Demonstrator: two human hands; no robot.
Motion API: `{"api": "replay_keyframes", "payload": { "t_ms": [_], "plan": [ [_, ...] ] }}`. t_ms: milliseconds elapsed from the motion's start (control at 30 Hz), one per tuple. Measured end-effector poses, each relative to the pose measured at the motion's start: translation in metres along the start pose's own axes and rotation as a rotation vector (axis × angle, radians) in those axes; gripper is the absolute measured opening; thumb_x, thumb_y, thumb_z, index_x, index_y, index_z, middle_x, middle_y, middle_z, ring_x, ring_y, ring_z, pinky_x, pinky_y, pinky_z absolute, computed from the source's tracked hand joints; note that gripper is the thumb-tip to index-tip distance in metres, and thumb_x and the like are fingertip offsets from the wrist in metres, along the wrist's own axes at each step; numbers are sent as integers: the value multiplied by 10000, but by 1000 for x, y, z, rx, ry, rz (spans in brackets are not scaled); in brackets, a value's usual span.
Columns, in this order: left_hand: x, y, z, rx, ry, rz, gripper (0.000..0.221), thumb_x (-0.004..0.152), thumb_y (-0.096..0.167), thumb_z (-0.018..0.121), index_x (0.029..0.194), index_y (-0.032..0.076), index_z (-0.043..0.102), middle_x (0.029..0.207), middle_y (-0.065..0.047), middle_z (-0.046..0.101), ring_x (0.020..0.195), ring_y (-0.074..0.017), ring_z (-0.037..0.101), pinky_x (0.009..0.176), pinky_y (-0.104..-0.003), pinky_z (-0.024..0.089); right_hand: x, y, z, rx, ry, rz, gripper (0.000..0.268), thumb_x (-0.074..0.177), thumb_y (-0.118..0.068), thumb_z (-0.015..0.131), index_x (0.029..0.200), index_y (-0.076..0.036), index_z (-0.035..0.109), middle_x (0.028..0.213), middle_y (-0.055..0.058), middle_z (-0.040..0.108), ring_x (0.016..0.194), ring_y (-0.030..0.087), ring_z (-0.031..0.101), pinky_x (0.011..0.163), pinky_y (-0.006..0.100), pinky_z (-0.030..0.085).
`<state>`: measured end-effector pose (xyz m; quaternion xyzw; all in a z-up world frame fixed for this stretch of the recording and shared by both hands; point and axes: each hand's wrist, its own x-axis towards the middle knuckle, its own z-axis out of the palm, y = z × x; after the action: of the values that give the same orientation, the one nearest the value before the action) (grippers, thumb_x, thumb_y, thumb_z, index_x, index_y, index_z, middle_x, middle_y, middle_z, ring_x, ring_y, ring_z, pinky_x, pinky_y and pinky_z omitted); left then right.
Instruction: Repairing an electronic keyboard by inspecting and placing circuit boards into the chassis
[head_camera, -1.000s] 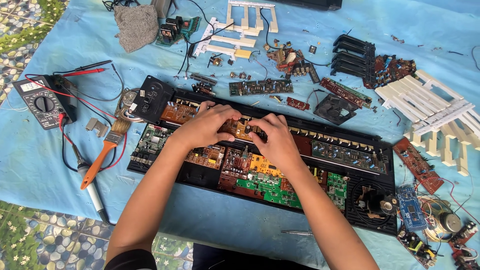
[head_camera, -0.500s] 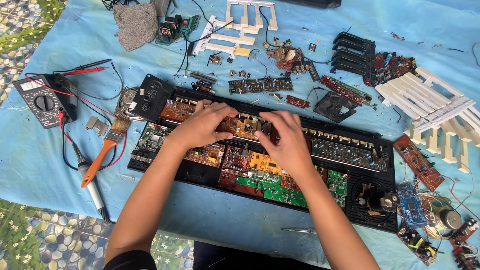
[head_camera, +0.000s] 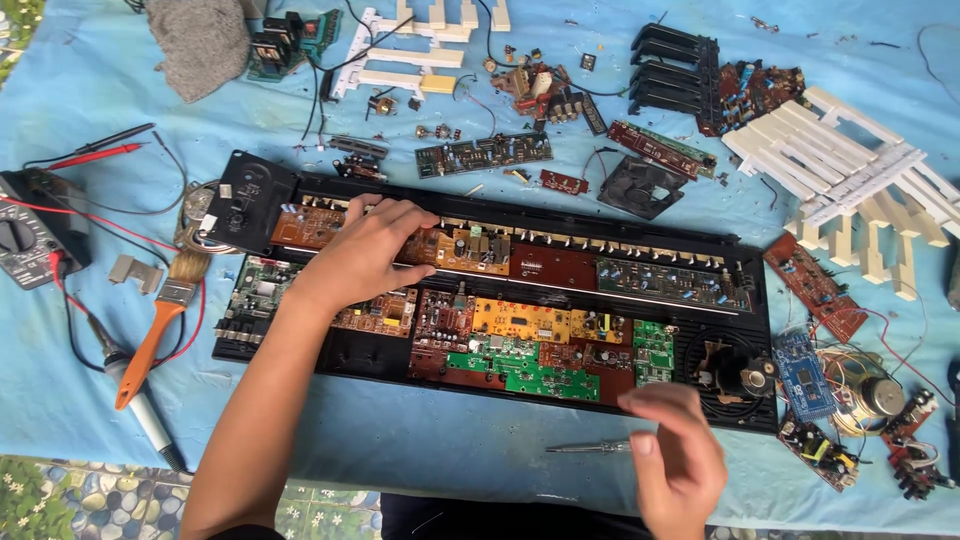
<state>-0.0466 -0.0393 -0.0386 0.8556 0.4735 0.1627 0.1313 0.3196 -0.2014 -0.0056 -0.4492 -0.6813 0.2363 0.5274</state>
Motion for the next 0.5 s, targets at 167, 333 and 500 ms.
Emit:
{"api": "replay_keyframes", "payload": {
  "t_ms": [167,333,500],
  "plan": [
    [-3,4,-3,12,27,5,551,875,352,793,1320,93,597,1256,-84,651,1222,-316,569,1060,-469,316,-66,17,-16,82,50,81,241,1013,-284,578,1135,-102,680,989,66,756,947,180,691,848,285,571],
    [-3,9,-7,33,-6,-42,591,876,380,769,1364,105,581,1300,-94,631,1246,-350,538,1052,-477,308,-107,25,-30,78,111,249,260,1027,-271,547,1088,-62,690,953,142,746,869,245,691,763,360,572],
    [-1,8,-7,30,-33,-77,546,888,386,748,1338,121,588,1302,-77,645,1221,-313,567,1086,-481,292,-108,42,-54,38,153,108,232,1022,-246,569,1128,-64,666,922,92,752,841,177,735,760,260,610]
  ]
}}
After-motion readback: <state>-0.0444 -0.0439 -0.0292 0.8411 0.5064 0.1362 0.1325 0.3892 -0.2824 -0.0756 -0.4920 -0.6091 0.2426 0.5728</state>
